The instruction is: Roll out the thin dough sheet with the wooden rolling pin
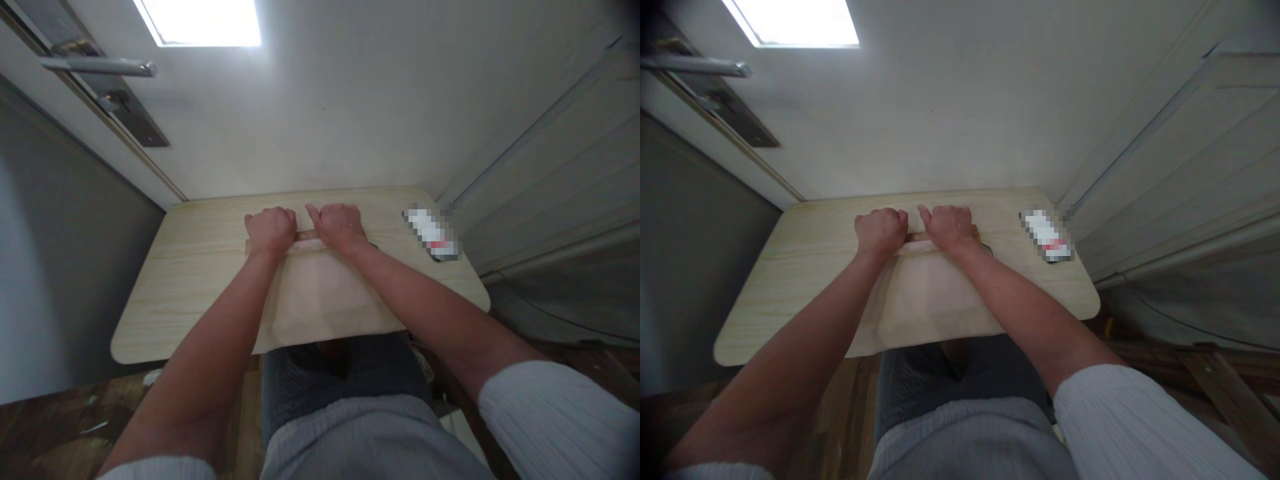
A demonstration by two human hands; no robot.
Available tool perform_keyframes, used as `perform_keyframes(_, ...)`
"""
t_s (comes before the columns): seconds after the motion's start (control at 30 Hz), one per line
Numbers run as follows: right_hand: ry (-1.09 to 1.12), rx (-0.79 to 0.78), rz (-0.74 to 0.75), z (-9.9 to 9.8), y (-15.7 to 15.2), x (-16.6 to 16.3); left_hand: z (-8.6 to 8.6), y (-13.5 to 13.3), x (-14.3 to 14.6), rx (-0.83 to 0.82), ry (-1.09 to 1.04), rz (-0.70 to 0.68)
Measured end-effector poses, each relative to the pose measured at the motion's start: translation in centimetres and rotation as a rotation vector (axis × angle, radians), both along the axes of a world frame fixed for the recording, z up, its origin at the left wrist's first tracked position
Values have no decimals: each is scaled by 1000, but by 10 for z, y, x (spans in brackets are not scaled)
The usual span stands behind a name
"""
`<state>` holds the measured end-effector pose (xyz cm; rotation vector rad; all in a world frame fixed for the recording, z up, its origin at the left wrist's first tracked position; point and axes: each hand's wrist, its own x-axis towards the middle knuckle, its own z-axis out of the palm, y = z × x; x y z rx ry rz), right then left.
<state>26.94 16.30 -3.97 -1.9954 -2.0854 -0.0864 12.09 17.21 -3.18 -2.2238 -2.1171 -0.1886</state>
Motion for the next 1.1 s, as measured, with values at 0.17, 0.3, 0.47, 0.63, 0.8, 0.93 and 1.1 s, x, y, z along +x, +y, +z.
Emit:
perform_keyframes(0.17,-18,13,14,2,1,-2,2,4,1,16,-12,17)
perform_keyframes(0.3,-37,18,36,2,1,-4,1,6,2,26,-11,28)
perform_keyframes(0.47,-34,0,43,2,3,-4,1,10,1,39,-8,18)
perform_keyframes(0.63,-28,-19,47,2,10,-4,2,14,2,32,17,36)
perform_keyframes(0.8,-6,-27,43,2,17,-3,2,20,4,17,19,59)
perform_keyframes(0.93,-9,-41,45,2,20,-3,0,25,4,20,-3,56)
perform_keyframes(1.1,-31,-54,24,2,26,-4,-1,30,4,21,-14,54)
